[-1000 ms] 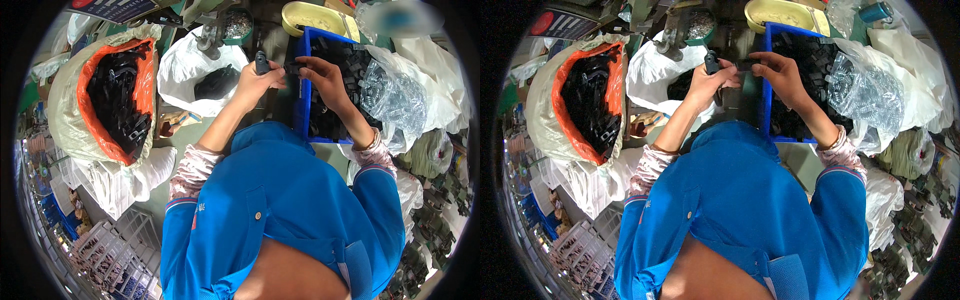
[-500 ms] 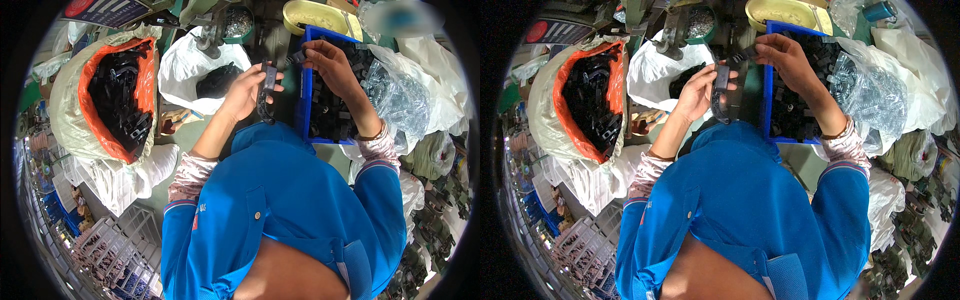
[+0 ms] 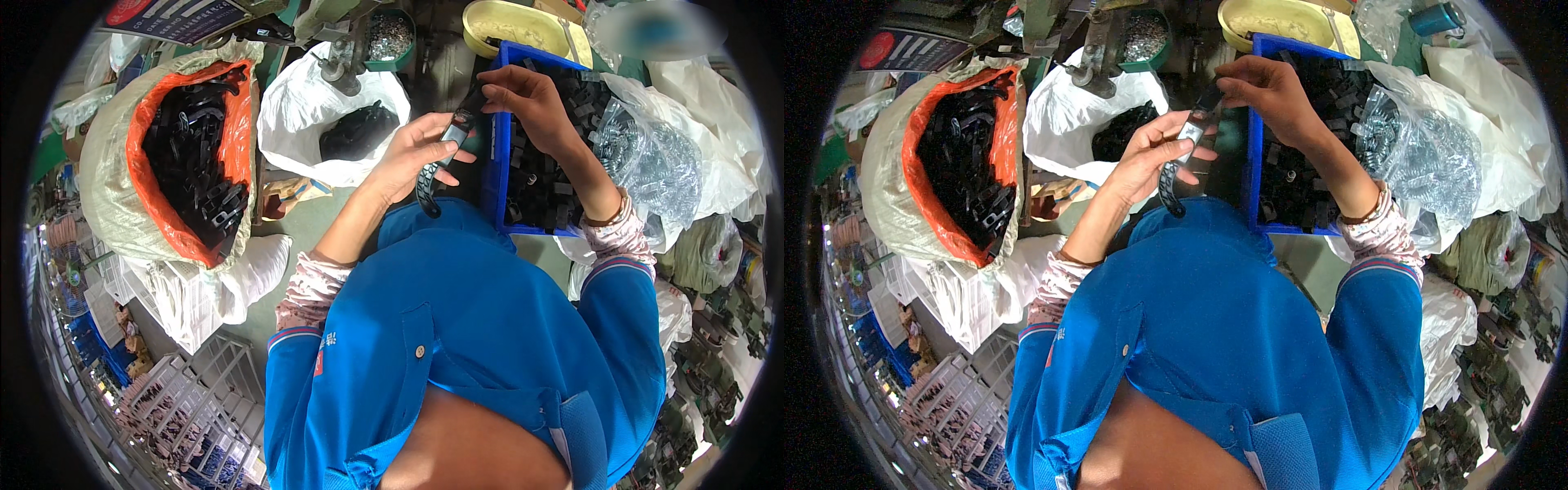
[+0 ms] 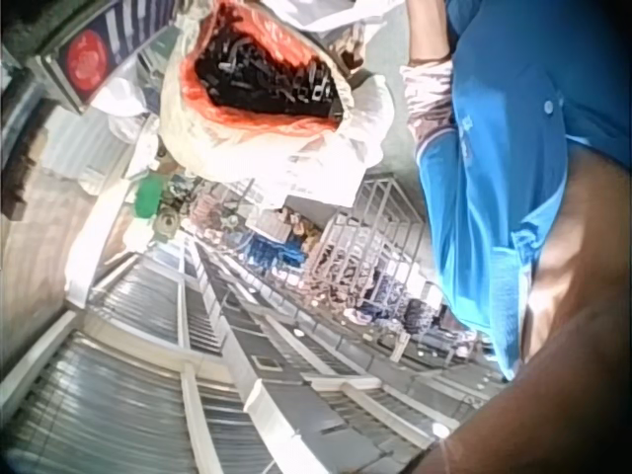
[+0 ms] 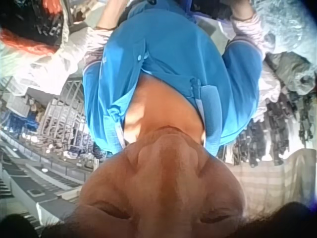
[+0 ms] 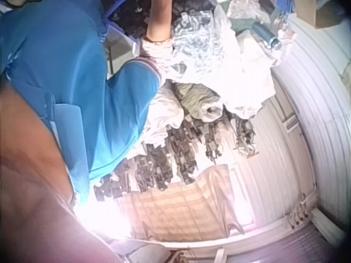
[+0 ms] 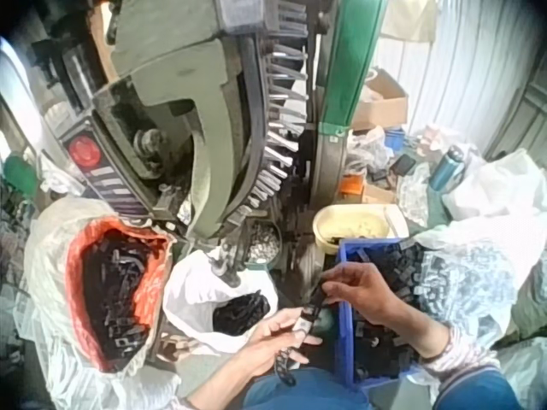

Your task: The person repeatedly picks small black plastic components from a blue bin, attaches them to a larger black strap-like object, and places the assembled unit into a white sack. This cycle is performed continuously throughout the clip.

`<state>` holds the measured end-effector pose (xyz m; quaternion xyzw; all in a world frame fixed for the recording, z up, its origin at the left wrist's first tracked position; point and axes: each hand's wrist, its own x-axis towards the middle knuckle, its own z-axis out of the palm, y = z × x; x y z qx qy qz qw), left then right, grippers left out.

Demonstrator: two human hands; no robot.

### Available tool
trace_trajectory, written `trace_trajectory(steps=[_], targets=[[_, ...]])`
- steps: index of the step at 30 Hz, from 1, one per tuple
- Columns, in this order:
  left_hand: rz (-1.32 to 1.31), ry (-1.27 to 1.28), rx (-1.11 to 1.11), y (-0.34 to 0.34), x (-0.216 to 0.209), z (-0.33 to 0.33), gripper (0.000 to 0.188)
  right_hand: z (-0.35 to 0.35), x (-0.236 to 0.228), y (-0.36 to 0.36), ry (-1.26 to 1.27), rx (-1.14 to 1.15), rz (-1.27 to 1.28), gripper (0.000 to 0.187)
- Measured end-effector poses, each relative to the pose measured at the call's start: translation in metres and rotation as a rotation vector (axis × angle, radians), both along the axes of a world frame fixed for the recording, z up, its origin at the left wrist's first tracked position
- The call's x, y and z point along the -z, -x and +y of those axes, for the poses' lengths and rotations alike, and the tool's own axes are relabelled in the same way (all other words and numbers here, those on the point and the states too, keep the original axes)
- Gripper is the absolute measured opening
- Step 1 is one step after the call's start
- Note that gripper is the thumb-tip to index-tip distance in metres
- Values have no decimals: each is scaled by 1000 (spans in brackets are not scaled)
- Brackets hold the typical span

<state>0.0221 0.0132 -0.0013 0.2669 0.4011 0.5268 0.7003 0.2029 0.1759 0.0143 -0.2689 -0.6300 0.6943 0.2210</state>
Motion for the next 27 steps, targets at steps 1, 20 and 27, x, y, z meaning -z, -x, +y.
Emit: trace_trajectory(steps=[1,20,27], targets=[[5,4,-3,0,1,0,47,0,1,0,-8,-3,1,31],[41,-32,-47,-10,4,8,38,-18,6,-1,61,-72,-55,24],[606,-102,-253,-18,-2,17,31,-36,10,-13,100,22,17,22]])
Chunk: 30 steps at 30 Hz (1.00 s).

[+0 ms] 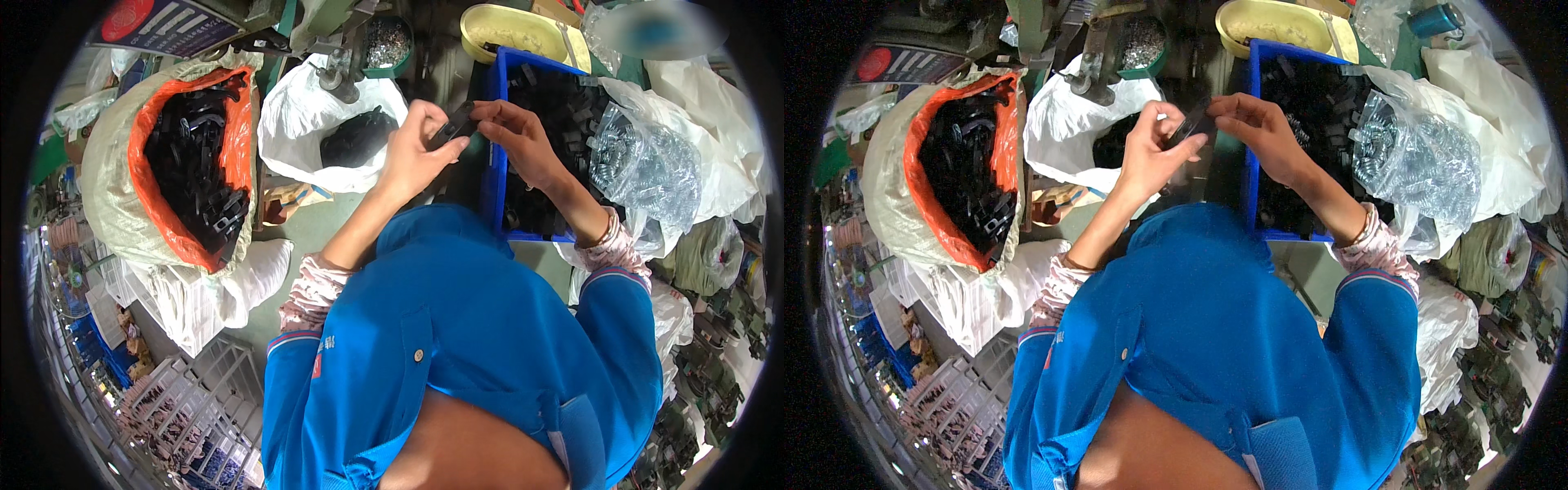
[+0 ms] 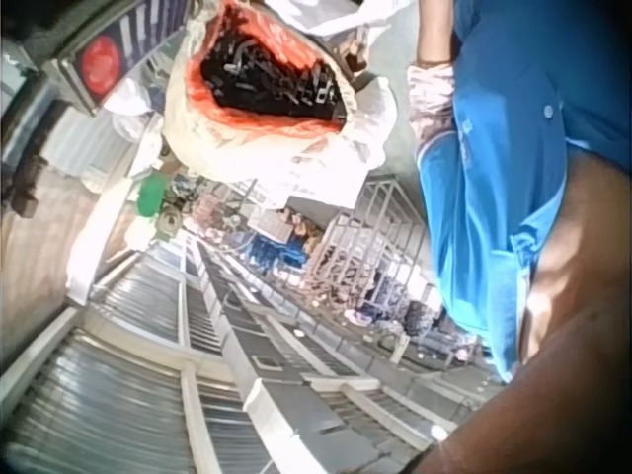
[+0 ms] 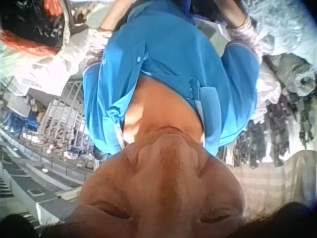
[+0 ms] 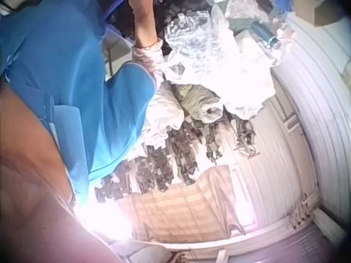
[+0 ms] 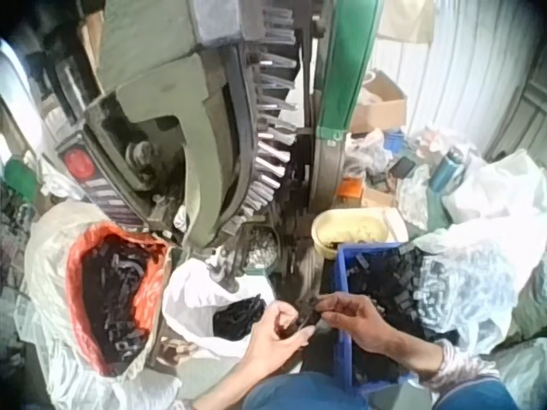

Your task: The person repeatedly picks small black plastic components from a blue bin, attaches them to a larger black strap-like object, and places the assembled unit into a white sack. This cycle is performed continuously throughout the clip.

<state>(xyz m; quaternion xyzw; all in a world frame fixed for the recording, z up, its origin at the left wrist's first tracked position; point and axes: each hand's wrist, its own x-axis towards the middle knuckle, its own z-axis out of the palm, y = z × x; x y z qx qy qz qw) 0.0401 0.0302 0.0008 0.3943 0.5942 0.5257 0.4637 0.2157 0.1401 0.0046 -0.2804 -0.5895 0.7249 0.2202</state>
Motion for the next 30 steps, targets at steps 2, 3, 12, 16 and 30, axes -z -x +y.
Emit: trace_trajectory(steps=[2,3,12,16,30], targets=[[24,-96,45,4,11,1,23,-1,-1,-3,20,-24,49,21],[4,-74,63,6,8,1,22,0,0,-3,9,-17,47,22],[24,-106,-32,6,11,-9,25,203,9,21,-819,-12,-362,15],[-49,-82,-118,5,9,-24,23,291,99,63,-733,-323,-868,11],[-209,-213,-175,71,1,-45,23,271,41,58,-334,-137,-430,13]])
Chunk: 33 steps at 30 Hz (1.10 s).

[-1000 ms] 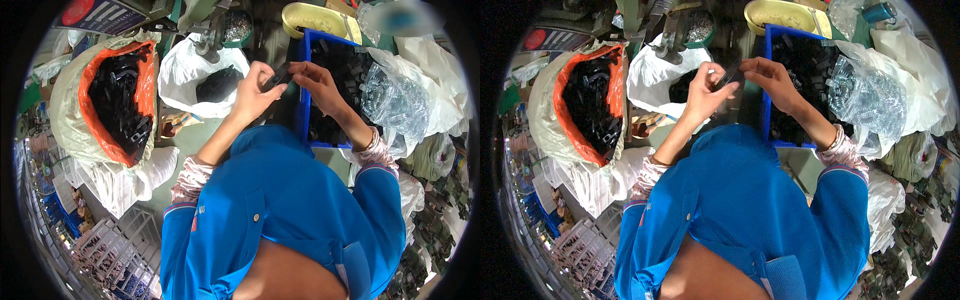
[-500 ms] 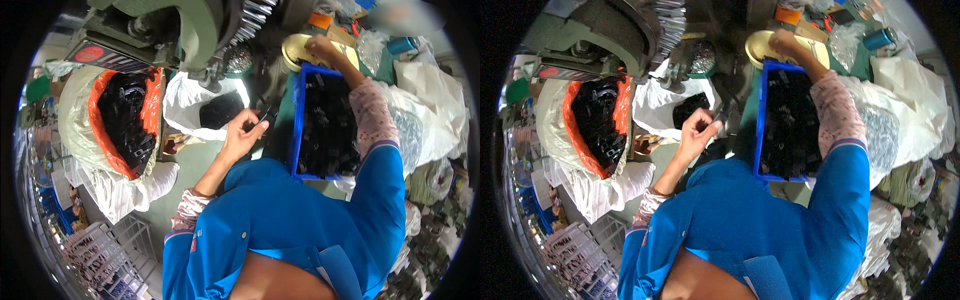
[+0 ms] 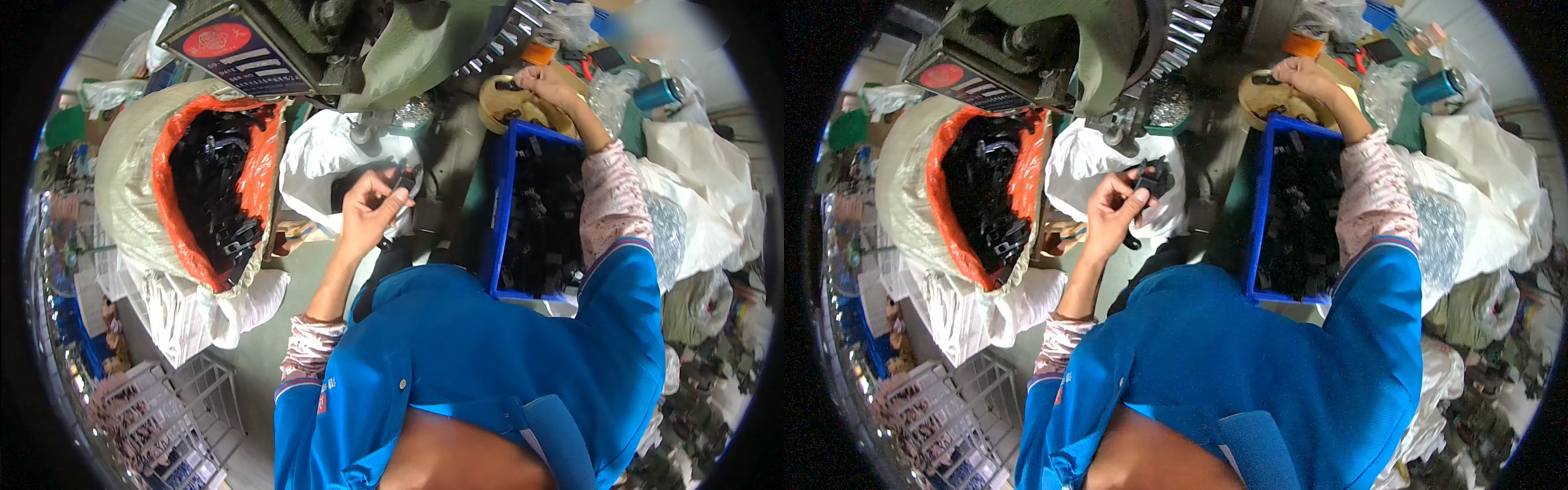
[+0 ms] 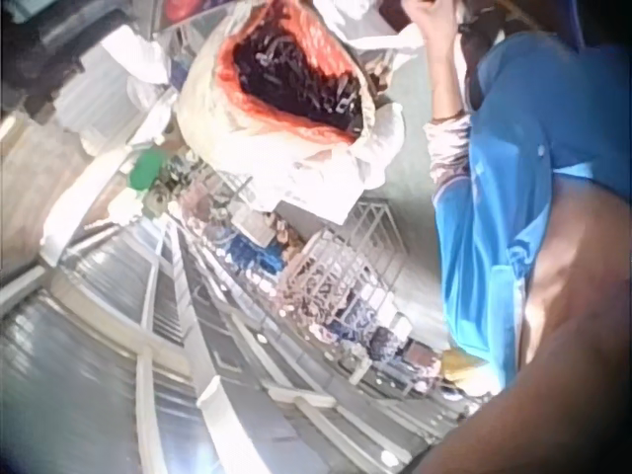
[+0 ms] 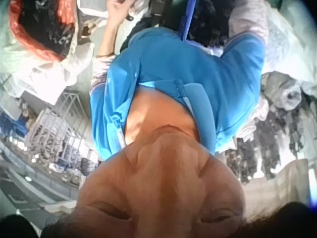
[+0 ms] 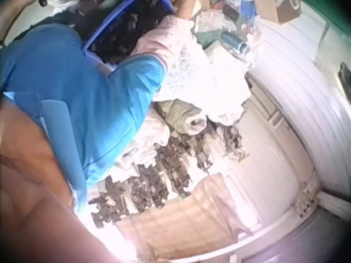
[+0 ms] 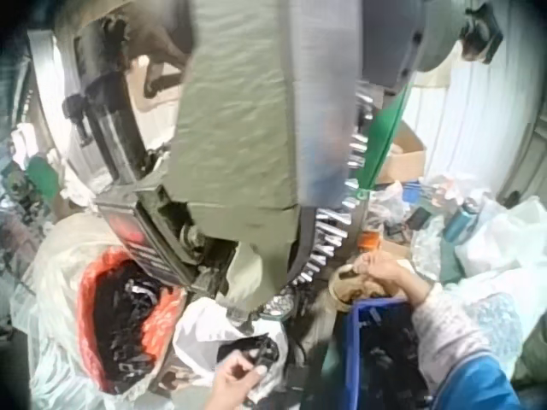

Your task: The person repeatedly picks small black plastic components from a blue bin, attaches them to a larger black strap-like object, and places the assembled unit into a white sack. This cycle is performed continuously throughout the clip.

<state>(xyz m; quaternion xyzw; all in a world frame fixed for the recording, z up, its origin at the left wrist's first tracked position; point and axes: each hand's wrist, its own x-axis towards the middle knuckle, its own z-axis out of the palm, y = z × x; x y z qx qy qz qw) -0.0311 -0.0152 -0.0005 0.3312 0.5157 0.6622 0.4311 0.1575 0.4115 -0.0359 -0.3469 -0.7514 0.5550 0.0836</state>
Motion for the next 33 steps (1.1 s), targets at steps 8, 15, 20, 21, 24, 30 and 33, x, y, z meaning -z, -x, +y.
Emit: trace_trajectory(steps=[8,15,20,21,24,30,33], targets=[[-156,-80,114,25,-12,30,15,-189,-76,3,357,88,407,31],[-263,-101,31,21,1,25,14,-292,-57,56,239,34,492,36],[-85,-122,54,40,2,14,18,-307,-49,74,268,86,460,40],[-52,-101,43,49,0,12,18,-309,-46,75,450,153,560,37],[-40,-97,35,79,-2,7,18,-299,-52,74,734,206,691,33],[174,56,151,109,0,5,22,-287,-36,79,761,214,730,26],[362,-3,151,114,5,5,21,-291,-37,91,687,244,697,26]])
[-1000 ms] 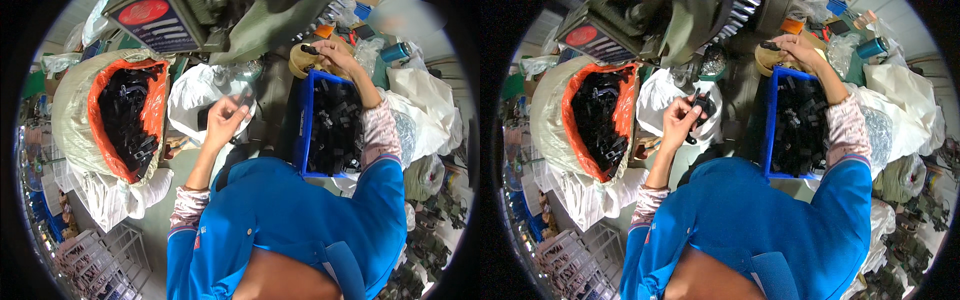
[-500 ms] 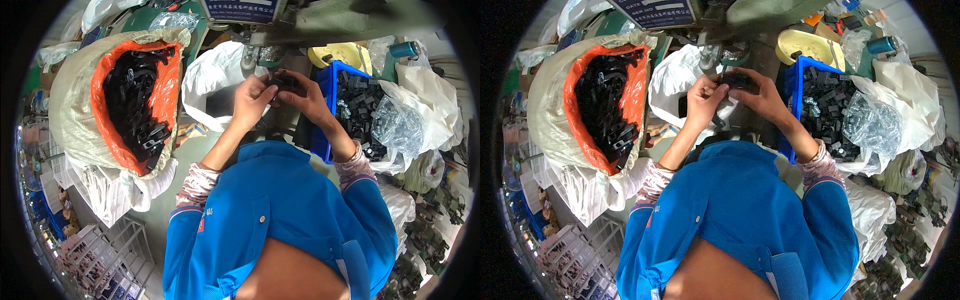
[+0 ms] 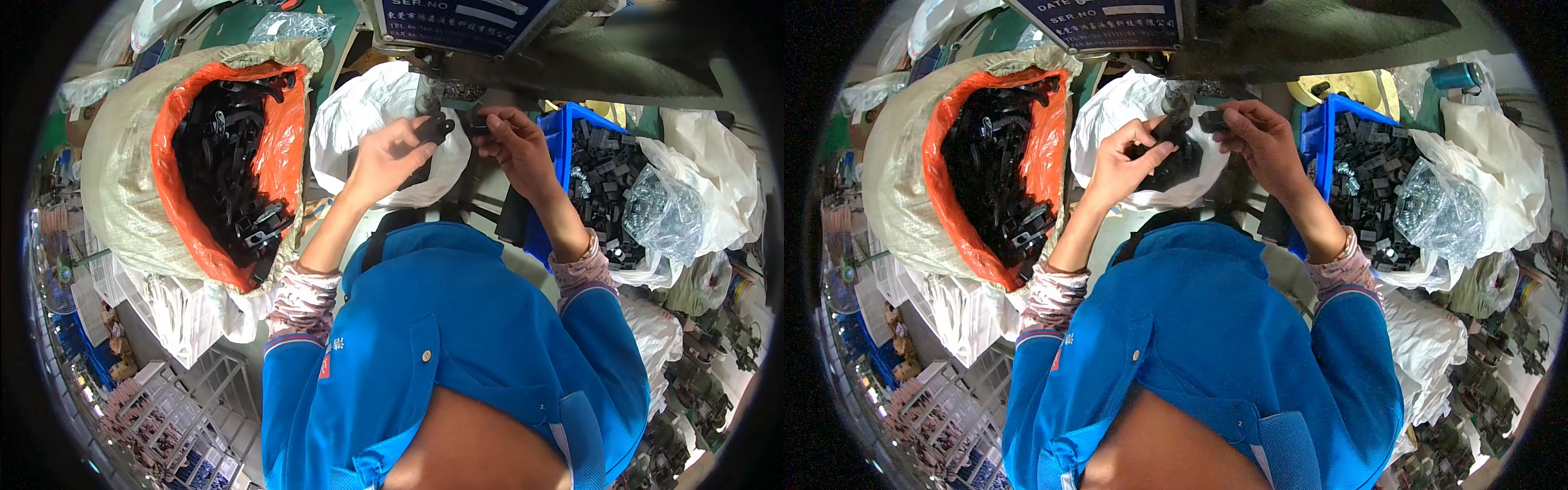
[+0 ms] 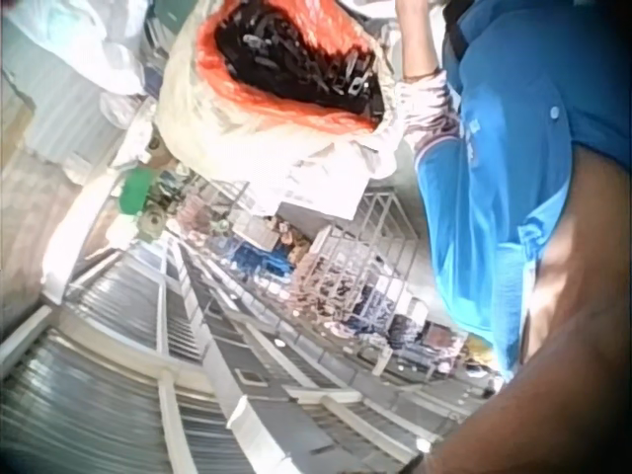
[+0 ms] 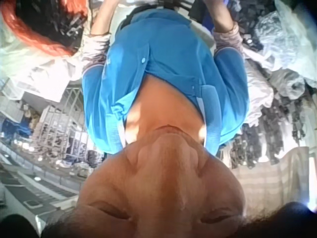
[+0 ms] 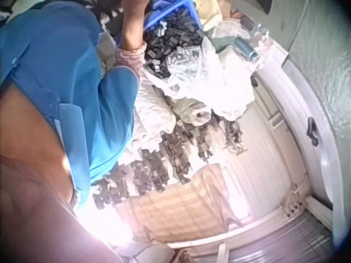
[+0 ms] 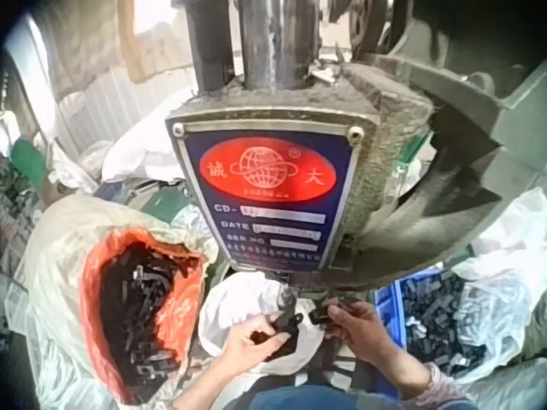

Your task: The person repeatedly picks small black plastic components from a blue bin, attaches them to a larger black strap-like object, and places the assembled unit into a white sack. This cycle is performed continuously throughout the clip.

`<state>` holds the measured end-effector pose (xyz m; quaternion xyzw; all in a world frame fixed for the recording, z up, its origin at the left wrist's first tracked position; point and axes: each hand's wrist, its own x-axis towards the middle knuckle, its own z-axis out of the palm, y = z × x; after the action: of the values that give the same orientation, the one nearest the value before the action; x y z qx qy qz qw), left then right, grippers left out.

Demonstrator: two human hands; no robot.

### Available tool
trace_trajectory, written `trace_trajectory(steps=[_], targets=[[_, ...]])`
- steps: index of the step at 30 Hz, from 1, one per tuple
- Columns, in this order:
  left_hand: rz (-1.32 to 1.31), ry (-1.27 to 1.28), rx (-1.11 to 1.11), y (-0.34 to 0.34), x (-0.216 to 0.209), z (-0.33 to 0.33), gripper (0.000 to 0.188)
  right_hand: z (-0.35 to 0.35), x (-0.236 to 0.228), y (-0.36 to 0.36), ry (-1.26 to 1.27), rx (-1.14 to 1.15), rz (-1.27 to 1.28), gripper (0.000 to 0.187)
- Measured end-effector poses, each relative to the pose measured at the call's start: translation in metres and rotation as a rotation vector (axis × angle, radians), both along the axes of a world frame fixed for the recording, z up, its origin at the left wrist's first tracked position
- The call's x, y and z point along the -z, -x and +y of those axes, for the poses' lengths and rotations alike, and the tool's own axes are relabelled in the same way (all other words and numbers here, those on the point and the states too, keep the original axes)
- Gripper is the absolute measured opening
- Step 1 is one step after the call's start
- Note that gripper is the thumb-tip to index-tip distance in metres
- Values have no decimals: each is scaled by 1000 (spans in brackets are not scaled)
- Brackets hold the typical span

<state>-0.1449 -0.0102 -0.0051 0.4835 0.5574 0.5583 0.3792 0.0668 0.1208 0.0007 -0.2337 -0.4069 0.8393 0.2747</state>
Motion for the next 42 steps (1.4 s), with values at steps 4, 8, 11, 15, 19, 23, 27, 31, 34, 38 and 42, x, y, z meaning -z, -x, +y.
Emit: trace_trajectory(steps=[4,8,11,15,19,23,27,31,34,38,42], targets=[[127,-49,49,11,-2,0,21,-8,-9,10,-164,-25,-142,29],[188,-34,80,23,-7,-1,23,-9,-11,19,-365,-10,-277,30],[229,-70,111,31,-9,-2,14,-10,-16,22,-514,-24,-370,29],[411,-50,159,36,-20,3,15,-14,-26,33,-659,-57,-397,28],[568,-129,189,47,-25,12,12,-11,-29,42,-765,-45,-433,26],[763,-280,213,64,-42,27,16,-8,-36,54,-965,36,-430,26],[827,-408,219,72,-55,43,18,-3,-24,58,-1108,176,-360,24],[865,-221,293,79,-49,52,24,-1,-17,61,-974,173,-317,19],[748,-186,328,76,-36,60,27,9,7,62,-783,115,-313,16],[722,-56,349,82,-39,66,30,10,5,59,-817,100,-416,16],[710,-20,381,87,-44,62,22,10,-6,61,-759,86,-421,15]])
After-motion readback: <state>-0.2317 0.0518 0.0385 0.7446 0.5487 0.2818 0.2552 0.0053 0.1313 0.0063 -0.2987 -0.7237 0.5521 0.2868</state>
